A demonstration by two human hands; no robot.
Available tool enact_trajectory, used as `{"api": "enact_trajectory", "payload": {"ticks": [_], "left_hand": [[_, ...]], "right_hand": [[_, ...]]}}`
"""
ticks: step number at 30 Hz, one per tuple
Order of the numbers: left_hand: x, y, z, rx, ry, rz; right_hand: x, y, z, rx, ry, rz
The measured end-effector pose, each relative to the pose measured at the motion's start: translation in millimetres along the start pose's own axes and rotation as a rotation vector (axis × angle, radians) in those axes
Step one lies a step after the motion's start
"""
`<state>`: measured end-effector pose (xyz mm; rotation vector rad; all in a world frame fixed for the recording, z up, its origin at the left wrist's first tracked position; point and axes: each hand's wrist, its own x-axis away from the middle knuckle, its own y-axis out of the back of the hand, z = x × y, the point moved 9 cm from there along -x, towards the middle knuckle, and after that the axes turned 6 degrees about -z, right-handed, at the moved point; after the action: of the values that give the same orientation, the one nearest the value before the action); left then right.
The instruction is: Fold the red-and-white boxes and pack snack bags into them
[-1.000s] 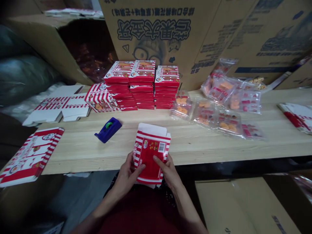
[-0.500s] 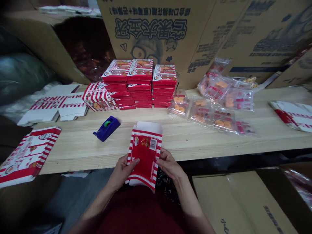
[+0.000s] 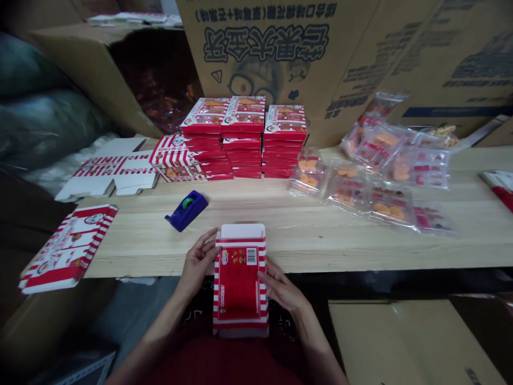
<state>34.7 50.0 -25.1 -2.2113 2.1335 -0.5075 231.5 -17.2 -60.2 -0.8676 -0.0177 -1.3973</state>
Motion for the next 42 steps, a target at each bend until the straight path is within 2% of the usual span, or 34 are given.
{"api": "enact_trajectory", "payload": {"ticks": [2, 4, 9, 11, 14, 16, 21, 24, 28, 31, 34, 36, 39, 42], "left_hand": [[-3, 7.2, -2, -0.011, -0.061, -0.067], [-2, 9.5, 0, -0.027, -0.097, -0.087], [1, 17.4, 20, -0.141, 0.009, -0.062], [1, 22.4, 21, -0.184, 0.025, -0.059], [1, 26.0, 15, -0.218, -0.003, -0.064], [1, 24.6, 11, -0.228, -0.018, -0.05], [-3, 16.2, 0, -0.269, -0.028, 0.022], [-2, 7.0, -9, -0.304, -0.065, 0.098], [-2, -2.0, -5, -0.317, -0.091, 0.139], [-9, -0.8, 15, -0.198, -0.025, 0.049], [-17, 0.1, 31, -0.063, 0.029, -0.057], [-21, -1.9, 34, 0.037, 0.058, -0.075], [-21, -11.8, 38, 0.145, 0.202, 0.033], [-16, -21.1, 44, 0.121, 0.363, 0.188]], "right_hand": [[1, 4, -7, -0.022, -0.023, -0.005], [0, 3, -15, -0.031, -0.048, 0.04], [2, -3, -27, 0.03, -0.079, 0.135], [0, -4, -17, 0.082, 0.023, 0.093], [-2, 3, 17, 0.106, 0.308, -0.102], [-4, 7, 32, 0.105, 0.402, -0.192], [-18, 2, 41, 0.142, 0.381, -0.157], [-20, 7, 42, 0.158, 0.379, -0.188], [-25, 13, 36, 0.145, 0.29, -0.204], [-34, 14, 31, 0.095, 0.219, -0.212], [-43, 17, 35, 0.042, 0.246, -0.267], [-46, 18, 40, 0.009, 0.253, -0.282], [-45, 13, 45, 0.009, 0.199, -0.222], [-39, 12, 51, 0.045, 0.167, -0.187]]}}
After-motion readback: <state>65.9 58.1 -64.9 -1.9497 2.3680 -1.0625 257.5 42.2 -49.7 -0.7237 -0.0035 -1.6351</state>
